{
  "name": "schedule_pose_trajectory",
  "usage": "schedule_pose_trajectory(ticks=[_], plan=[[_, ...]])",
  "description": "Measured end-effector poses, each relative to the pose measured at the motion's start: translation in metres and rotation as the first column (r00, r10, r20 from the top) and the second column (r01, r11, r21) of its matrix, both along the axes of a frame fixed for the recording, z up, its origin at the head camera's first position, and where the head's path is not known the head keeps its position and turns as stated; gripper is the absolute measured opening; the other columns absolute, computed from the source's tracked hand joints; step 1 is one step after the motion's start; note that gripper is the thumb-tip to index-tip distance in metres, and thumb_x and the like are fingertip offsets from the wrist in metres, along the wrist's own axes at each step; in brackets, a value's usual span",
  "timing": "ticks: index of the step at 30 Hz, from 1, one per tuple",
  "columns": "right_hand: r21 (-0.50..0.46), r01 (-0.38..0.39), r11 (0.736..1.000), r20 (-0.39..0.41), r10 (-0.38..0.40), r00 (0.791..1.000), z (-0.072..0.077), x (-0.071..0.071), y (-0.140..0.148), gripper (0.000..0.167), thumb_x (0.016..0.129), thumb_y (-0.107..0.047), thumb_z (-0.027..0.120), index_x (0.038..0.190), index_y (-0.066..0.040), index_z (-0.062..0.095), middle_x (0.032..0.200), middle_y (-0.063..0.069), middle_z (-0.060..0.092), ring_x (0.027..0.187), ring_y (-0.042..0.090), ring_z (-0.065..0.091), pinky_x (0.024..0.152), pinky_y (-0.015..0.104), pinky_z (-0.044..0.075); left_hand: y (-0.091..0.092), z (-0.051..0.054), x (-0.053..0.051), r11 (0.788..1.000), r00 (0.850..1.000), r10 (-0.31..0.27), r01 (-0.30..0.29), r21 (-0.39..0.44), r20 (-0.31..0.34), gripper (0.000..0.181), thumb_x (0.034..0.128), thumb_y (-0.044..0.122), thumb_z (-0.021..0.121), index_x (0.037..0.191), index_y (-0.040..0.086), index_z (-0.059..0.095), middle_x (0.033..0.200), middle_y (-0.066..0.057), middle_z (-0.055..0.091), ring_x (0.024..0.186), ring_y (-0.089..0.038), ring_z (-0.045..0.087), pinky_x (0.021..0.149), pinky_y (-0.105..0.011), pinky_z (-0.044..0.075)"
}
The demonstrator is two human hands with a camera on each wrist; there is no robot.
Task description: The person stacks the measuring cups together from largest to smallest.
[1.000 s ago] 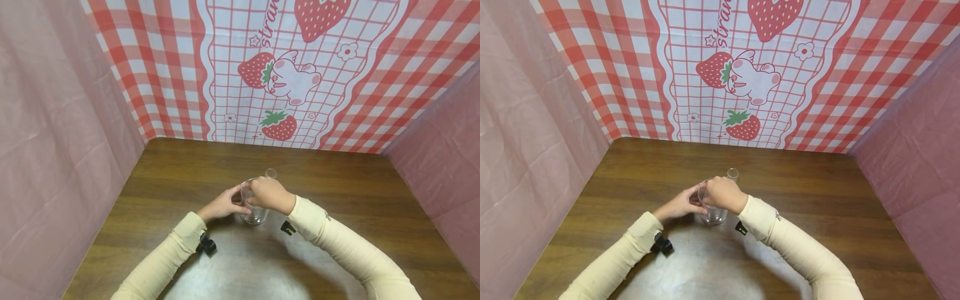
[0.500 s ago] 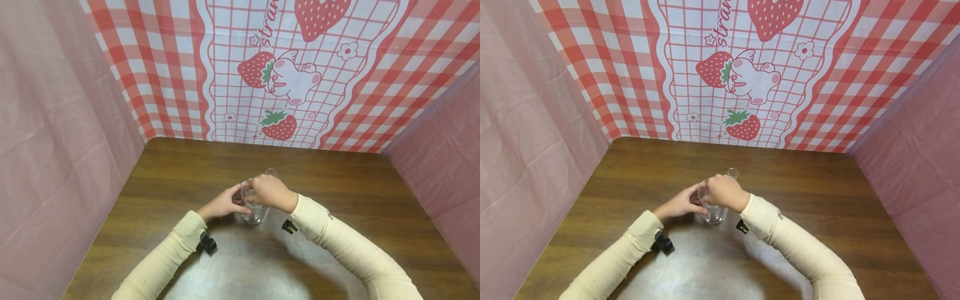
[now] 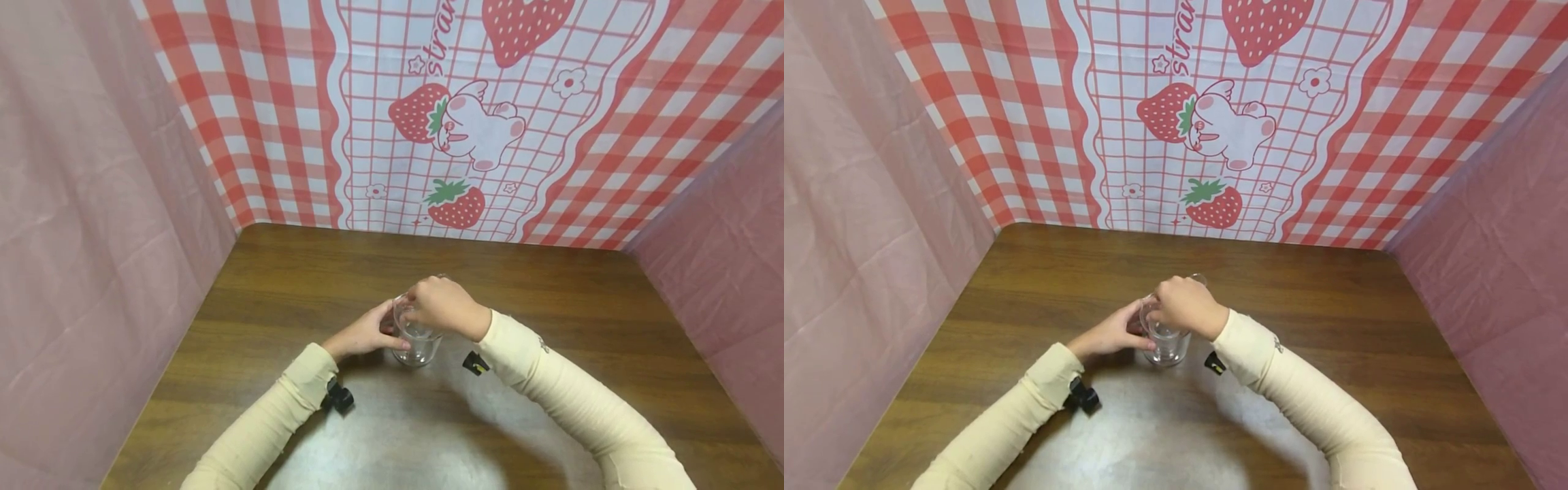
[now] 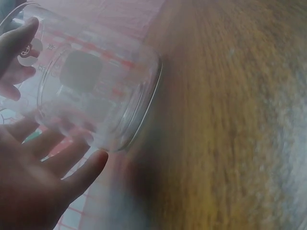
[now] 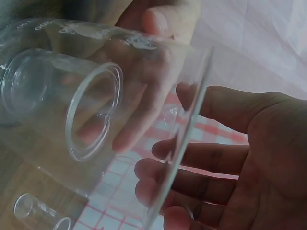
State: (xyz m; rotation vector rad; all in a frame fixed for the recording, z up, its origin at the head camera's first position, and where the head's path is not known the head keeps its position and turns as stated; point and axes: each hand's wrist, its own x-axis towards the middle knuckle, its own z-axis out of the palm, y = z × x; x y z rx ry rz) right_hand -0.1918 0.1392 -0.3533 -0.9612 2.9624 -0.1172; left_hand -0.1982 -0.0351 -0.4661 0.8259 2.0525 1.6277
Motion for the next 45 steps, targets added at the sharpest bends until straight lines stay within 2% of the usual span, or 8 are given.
schedule_pose_trajectory(ticks=[3, 10, 13, 22, 29, 34, 37, 45], plan=[[-0.010, 0.015, 1.000, 0.016, -0.015, 1.000, 0.003, -0.001, 0.001, 0.023, 0.082, -0.034, 0.074, 0.095, -0.014, 0.077, 0.089, 0.000, 0.077, 0.078, 0.019, 0.070, 0.082, 0.042, 0.058, 0.000, 0.001, 0.000, 1.000, 1.000, -0.004, 0.004, 0.007, -0.002, 0.085, 0.0821, 0.010, 0.077, 0.151, 0.004, 0.027, 0.148, -0.020, 0.045, 0.134, -0.034, 0.047, 0.110, -0.043, 0.047], [-0.042, 0.018, 0.999, 0.025, -0.017, 1.000, 0.006, -0.001, 0.003, 0.025, 0.082, -0.034, 0.075, 0.092, -0.011, 0.077, 0.085, 0.002, 0.076, 0.068, 0.015, 0.066, 0.064, 0.033, 0.059, 0.002, 0.003, 0.002, 1.000, 1.000, 0.010, -0.010, 0.002, 0.003, 0.090, 0.0791, 0.008, 0.079, 0.151, 0.002, 0.025, 0.150, -0.021, 0.042, 0.135, -0.035, 0.045, 0.110, -0.046, 0.046], [-0.050, 0.015, 0.999, 0.020, -0.014, 1.000, 0.007, -0.001, 0.004, 0.025, 0.083, -0.034, 0.075, 0.092, -0.011, 0.077, 0.084, 0.003, 0.076, 0.064, 0.014, 0.063, 0.060, 0.031, 0.058, 0.003, 0.004, 0.003, 1.000, 1.000, 0.018, -0.018, -0.005, 0.000, 0.094, 0.0780, 0.009, 0.080, 0.152, 0.004, 0.023, 0.151, -0.019, 0.041, 0.135, -0.034, 0.045, 0.110, -0.045, 0.046], [-0.051, 0.020, 0.999, 0.028, -0.019, 0.999, 0.012, -0.002, 0.006, 0.026, 0.084, -0.033, 0.075, 0.093, -0.009, 0.076, 0.089, 0.006, 0.076, 0.072, 0.018, 0.069, 0.064, 0.034, 0.060, 0.007, 0.005, 0.004, 1.000, 1.000, 0.021, -0.021, -0.007, 0.009, 0.097, 0.0786, 0.010, 0.081, 0.155, 0.009, 0.021, 0.153, -0.017, 0.038, 0.133, -0.033, 0.047, 0.111, -0.044, 0.045], [-0.068, 0.029, 0.997, 0.031, -0.027, 0.999, 0.015, -0.002, 0.007, 0.027, 0.085, -0.035, 0.074, 0.092, -0.009, 0.077, 0.088, 0.006, 0.077, 0.068, 0.015, 0.067, 0.061, 0.032, 0.059, 0.008, 0.004, 0.002, 0.999, 1.000, 0.023, -0.022, -0.025, 0.005, 0.097, 0.0786, 0.011, 0.081, 0.155, 0.012, 0.021, 0.152, -0.014, 0.041, 0.130, -0.030, 0.050, 0.107, -0.040, 0.049], [-0.087, 0.018, 0.996, 0.023, -0.016, 1.000, 0.017, -0.002, 0.008, 0.031, 0.086, -0.039, 0.073, 0.090, -0.009, 0.077, 0.084, 0.006, 0.076, 0.058, 0.010, 0.057, 0.054, 0.028, 0.054, 0.008, 0.005, 0.002, 0.997, 0.999, 0.045, -0.044, -0.061, 0.021, 0.097, 0.0778, 0.012, 0.082, 0.155, 0.013, 0.023, 0.151, -0.011, 0.043, 0.129, -0.028, 0.051, 0.106, -0.039, 0.050], [-0.091, 0.019, 0.996, 0.012, -0.018, 1.000, 0.017, -0.003, 0.009, 0.033, 0.085, -0.041, 0.072, 0.089, -0.009, 0.077, 0.081, 0.005, 0.076, 0.057, 0.009, 0.054, 0.052, 0.027, 0.052, 0.008, 0.006, 0.003, 0.996, 0.999, 0.054, -0.054, -0.075, 0.005, 0.097, 0.0772, 0.014, 0.083, 0.154, 0.012, 0.024, 0.148, -0.014, 0.045, 0.129, -0.029, 0.052, 0.105, -0.039, 0.051], [-0.094, 0.050, 0.994, 0.005, -0.050, 0.999, 0.017, -0.005, 0.011, 0.035, 0.083, -0.046, 0.073, 0.083, -0.011, 0.076, 0.074, 0.002, 0.072, 0.057, 0.011, 0.055, 0.053, 0.030, 0.053, 0.007, 0.006, 0.002, 0.996, 0.999, 0.053, -0.053, -0.065, -0.007, 0.095, 0.0763, 0.012, 0.083, 0.153, 0.012, 0.027, 0.144, -0.016, 0.049, 0.127, -0.030, 0.053, 0.103, -0.036, 0.052]])
